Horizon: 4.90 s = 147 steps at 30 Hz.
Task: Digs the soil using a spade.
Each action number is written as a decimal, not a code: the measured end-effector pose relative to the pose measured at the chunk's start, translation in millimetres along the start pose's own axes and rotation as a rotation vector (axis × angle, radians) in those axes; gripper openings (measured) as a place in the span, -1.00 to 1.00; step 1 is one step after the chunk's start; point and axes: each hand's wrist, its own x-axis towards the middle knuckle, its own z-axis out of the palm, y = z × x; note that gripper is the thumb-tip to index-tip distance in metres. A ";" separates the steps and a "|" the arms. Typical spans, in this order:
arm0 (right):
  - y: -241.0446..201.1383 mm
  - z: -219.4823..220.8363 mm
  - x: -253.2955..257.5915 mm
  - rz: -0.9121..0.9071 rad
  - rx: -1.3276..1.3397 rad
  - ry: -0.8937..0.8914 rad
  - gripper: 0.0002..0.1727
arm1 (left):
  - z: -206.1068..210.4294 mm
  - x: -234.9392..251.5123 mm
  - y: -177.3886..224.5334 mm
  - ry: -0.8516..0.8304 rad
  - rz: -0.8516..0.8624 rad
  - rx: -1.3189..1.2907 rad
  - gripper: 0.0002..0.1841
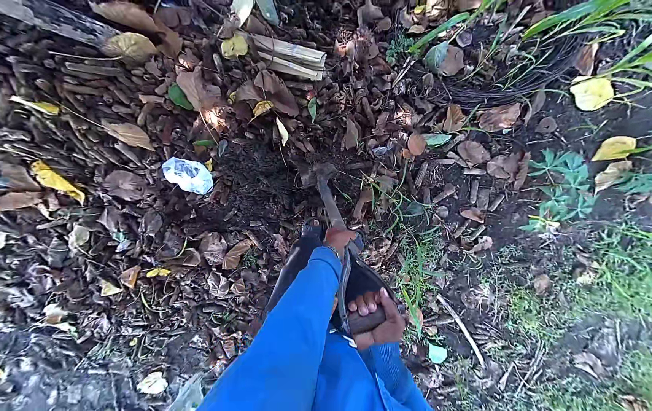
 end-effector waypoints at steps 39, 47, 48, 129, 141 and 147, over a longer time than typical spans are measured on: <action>-108.8 182.7 165.2 -0.063 -0.207 0.105 -0.84 | 58.8 22.4 201.9 -0.276 -0.259 -0.035 -0.49; -31.9 46.1 72.9 -0.116 -0.241 0.239 -0.84 | 27.8 28.5 65.7 -0.261 -0.255 -0.014 -0.51; -3.6 38.0 52.7 -0.079 -0.266 0.226 -0.82 | 4.0 26.6 50.5 -0.245 -0.250 -0.004 -0.55; 23.4 -8.6 72.9 -0.087 -0.199 0.394 -0.62 | -52.9 -30.3 22.3 -0.316 -0.078 0.639 0.02; 44.6 196.7 147.2 -0.134 -0.172 0.086 -0.73 | -64.5 -12.9 184.8 -0.253 0.003 0.409 -0.43; -1.4 140.1 154.8 -0.113 -0.239 0.019 -0.79 | -22.9 -3.7 147.8 -0.238 0.107 0.467 -0.37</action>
